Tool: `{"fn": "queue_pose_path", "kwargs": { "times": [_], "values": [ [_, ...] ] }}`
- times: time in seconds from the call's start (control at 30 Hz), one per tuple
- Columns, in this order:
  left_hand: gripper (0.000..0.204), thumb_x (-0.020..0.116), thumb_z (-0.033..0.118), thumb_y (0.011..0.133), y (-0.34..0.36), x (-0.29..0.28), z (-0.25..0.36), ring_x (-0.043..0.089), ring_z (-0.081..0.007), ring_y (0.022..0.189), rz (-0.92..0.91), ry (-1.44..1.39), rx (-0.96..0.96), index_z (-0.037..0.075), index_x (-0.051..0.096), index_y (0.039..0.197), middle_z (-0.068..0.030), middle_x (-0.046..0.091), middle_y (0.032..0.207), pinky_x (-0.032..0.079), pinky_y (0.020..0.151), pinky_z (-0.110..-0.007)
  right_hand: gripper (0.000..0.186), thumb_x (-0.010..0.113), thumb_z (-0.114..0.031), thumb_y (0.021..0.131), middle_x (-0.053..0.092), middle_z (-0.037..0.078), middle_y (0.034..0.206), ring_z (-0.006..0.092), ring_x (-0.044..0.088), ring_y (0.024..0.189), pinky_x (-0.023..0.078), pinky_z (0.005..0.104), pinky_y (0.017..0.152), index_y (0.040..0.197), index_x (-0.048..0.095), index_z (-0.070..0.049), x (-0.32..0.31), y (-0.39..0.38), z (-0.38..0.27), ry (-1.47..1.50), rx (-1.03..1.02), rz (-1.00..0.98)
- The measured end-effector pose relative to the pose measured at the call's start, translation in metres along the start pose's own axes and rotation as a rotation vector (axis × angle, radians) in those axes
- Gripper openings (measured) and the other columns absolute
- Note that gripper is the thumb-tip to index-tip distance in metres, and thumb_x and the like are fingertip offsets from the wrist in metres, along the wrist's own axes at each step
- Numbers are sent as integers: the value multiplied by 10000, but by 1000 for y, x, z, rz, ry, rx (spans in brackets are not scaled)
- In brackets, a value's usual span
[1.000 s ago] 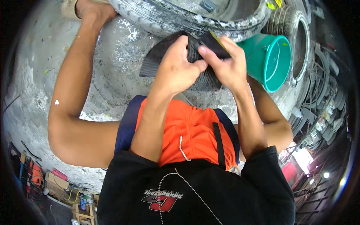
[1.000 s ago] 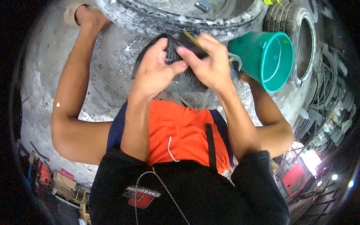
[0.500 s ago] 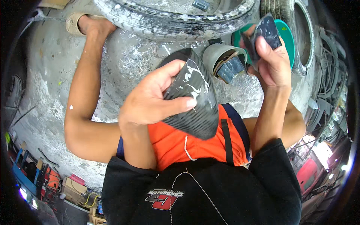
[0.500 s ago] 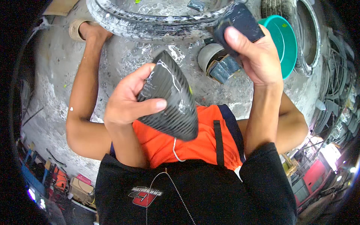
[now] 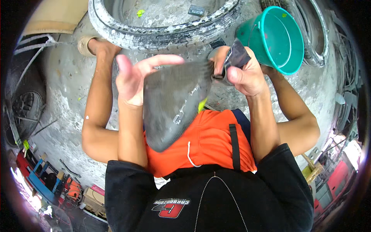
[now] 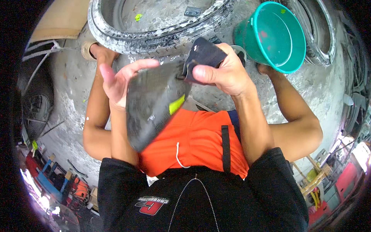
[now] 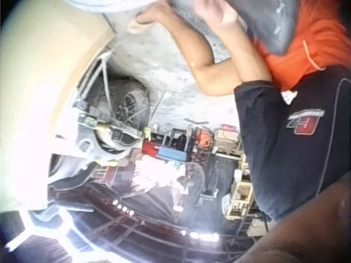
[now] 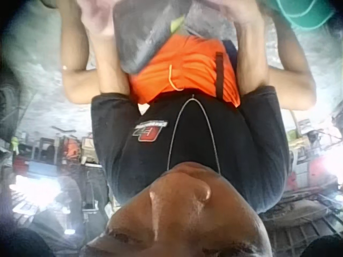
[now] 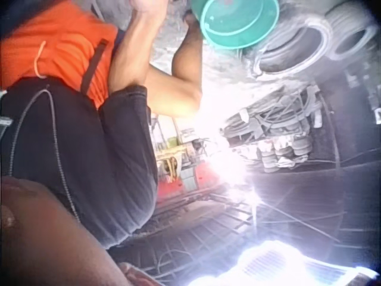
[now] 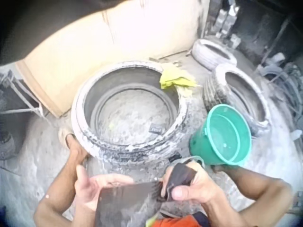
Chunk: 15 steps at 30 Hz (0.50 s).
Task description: The worker is wet-sanding a small carbon-fiber or fiberglass automotive component, likely a mirror cap or small trim piece.
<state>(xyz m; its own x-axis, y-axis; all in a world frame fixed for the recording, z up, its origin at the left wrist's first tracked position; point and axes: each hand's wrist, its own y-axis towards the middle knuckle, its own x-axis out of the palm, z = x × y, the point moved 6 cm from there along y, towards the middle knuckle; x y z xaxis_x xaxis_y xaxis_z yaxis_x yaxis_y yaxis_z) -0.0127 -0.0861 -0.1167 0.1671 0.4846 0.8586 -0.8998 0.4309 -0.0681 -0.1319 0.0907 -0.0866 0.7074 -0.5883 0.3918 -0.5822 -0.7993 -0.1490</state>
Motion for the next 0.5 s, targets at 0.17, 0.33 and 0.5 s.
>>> {"fn": "queue_pose_path", "kwargs": {
  "times": [0.17,0.33,0.5],
  "values": [
    [1120,604,688,889,-24,-32,-20,490,-369,1371,306,-445,269,-169,225,1502,-312,423,1500,396,1150,-480,312,837,-253,846,689,62,884,136,652,780,537,292,714,940,679,-1,-24,1,20,91,-59,255],
    [851,756,220,868,-35,-25,-9,529,-294,1340,607,251,395,-128,311,1504,-241,493,1468,386,1152,-410,325,830,-243,858,706,57,919,117,649,783,529,264,711,1018,707,11,-28,5,57,3,-49,346],
    [596,690,-68,841,-43,-64,17,654,-212,1140,810,358,285,-96,482,1399,-181,653,1277,517,999,-334,272,800,-198,893,707,45,975,111,654,855,535,270,776,1036,700,10,-14,18,86,34,82,303]
  ]
}}
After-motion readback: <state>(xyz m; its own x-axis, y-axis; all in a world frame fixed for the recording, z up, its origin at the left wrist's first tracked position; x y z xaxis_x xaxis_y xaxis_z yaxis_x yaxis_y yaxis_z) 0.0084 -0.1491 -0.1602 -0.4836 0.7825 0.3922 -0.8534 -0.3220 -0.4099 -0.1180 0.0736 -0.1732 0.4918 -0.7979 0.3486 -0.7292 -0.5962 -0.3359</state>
